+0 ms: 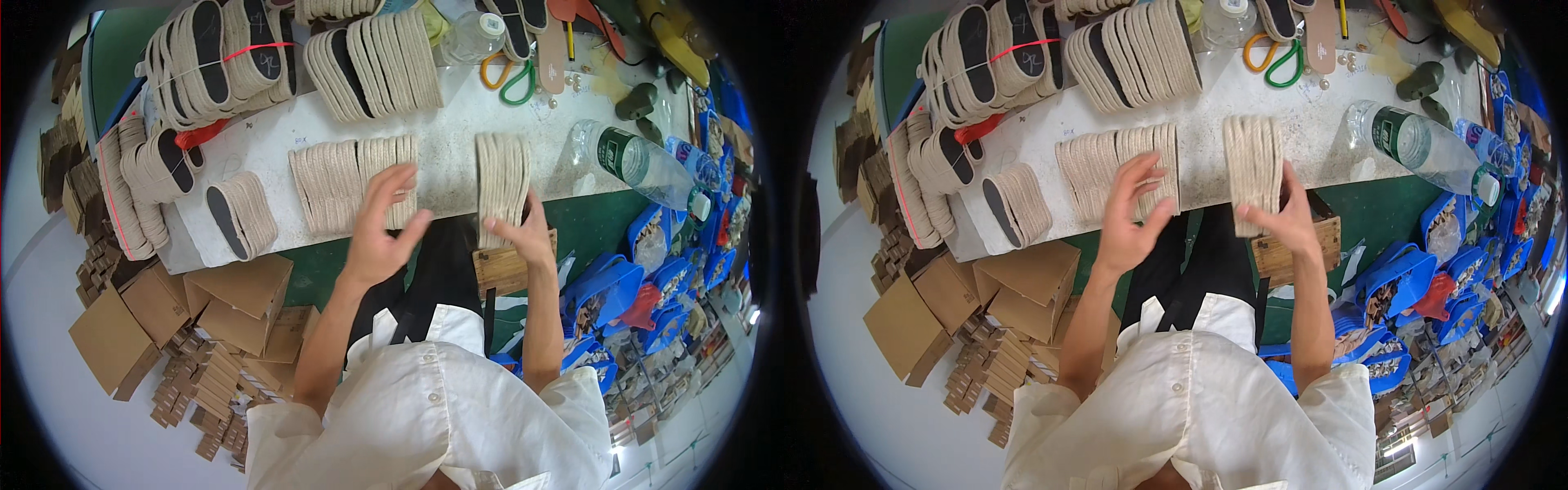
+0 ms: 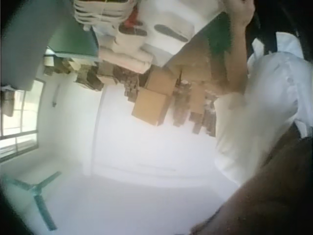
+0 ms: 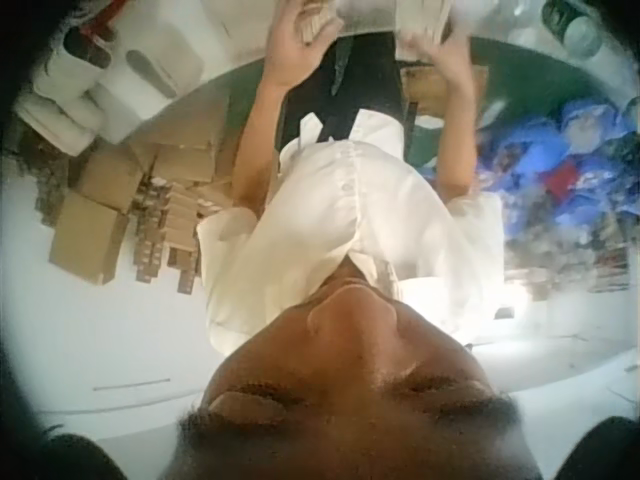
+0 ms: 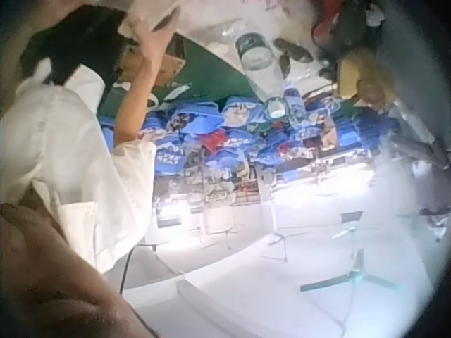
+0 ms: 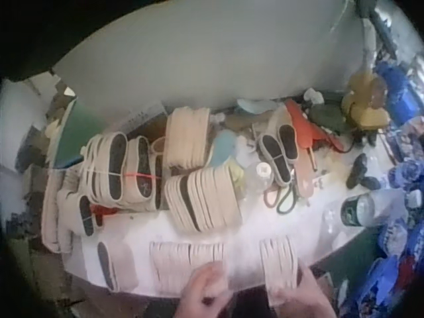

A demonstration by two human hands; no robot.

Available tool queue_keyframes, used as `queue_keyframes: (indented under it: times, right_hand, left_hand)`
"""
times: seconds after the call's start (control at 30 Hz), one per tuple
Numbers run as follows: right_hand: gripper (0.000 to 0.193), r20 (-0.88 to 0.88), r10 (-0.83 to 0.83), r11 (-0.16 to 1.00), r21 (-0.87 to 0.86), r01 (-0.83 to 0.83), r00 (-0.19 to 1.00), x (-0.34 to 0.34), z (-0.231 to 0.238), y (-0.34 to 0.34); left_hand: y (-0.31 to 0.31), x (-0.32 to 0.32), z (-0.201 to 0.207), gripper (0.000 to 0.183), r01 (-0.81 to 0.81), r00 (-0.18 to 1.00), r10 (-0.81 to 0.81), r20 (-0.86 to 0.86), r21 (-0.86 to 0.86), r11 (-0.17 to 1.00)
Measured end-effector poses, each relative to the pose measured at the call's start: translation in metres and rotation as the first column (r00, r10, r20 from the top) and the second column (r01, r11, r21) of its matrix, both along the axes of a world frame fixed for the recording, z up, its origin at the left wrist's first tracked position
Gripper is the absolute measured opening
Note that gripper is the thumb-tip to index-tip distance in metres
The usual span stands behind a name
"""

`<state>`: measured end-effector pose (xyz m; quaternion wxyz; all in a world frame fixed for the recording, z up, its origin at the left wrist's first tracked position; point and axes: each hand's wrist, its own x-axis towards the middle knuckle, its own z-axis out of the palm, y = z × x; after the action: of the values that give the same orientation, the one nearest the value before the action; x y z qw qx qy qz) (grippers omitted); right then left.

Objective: Organizing, stacking, and sorting shoe sole components on a production workbench.

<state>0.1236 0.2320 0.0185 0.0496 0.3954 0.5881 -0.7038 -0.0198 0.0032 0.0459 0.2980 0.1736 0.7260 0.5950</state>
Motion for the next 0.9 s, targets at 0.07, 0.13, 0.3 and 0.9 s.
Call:
queue_keyframes:
  times: [0.07,0.13,0.3,0.9]
  right_hand:
    - [0.100,-0.038,0.039,0.986,-0.163,-0.045,0.999,0.000,0.008,-0.016]
    - [0.103,-0.056,0.053,0.968,-0.241,-0.065,0.997,0.001,0.008,-0.026]
    - [0.105,-0.069,0.049,0.940,-0.333,-0.070,0.996,-0.006,0.016,-0.043]
    - [0.105,-0.062,0.028,0.927,-0.371,-0.049,0.998,-0.005,0.016,-0.044]
  left_hand:
    - [0.030,-0.005,0.013,0.064,0.008,0.999,-0.009,0.033,0.032,0.999]
    - [0.039,-0.013,0.012,0.069,0.018,0.997,-0.023,0.069,0.067,0.998]
    - [0.039,-0.021,0.011,0.073,0.207,0.970,-0.212,0.117,0.055,0.977]
    - [0.037,-0.010,0.007,0.071,0.120,0.978,-0.135,0.157,0.100,0.988]
